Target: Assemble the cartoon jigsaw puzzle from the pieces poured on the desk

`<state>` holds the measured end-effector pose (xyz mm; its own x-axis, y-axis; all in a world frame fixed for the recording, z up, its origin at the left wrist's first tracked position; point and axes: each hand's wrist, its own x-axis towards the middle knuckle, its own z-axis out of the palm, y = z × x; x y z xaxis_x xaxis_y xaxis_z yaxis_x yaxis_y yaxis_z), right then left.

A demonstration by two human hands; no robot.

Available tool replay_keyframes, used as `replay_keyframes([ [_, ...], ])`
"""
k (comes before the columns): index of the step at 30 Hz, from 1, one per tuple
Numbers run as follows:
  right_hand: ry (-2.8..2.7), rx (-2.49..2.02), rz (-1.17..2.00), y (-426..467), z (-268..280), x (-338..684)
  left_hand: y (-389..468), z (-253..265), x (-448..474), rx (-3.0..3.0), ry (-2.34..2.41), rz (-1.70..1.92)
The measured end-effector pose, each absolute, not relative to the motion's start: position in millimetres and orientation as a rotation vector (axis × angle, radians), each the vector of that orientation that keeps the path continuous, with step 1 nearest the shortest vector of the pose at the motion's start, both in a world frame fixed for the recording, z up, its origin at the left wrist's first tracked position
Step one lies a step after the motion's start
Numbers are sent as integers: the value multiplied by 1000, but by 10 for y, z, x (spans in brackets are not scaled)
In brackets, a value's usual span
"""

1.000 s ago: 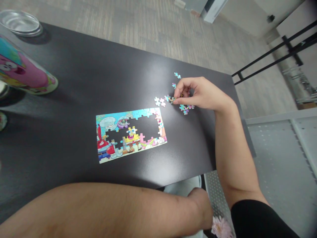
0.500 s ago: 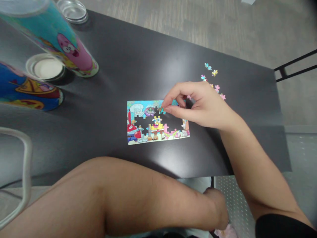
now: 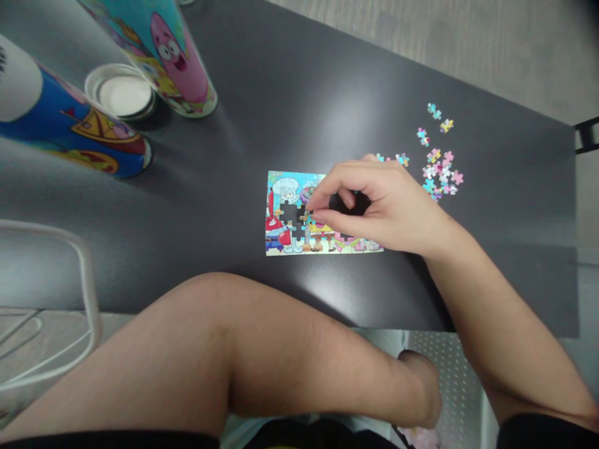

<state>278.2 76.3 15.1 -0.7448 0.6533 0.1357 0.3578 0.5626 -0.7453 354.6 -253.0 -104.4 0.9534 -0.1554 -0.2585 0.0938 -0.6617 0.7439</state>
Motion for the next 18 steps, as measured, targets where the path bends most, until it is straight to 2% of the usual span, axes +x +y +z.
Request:
replay_keyframes([
  [10, -2322, -1007, 1080, 748, 201, 2779, -2588, -1093, 3575, 2269, 53, -261],
  [18, -2260, -1036, 1117, 767, 168, 2758, -2664, -1115, 3640, 2272, 92, -303],
])
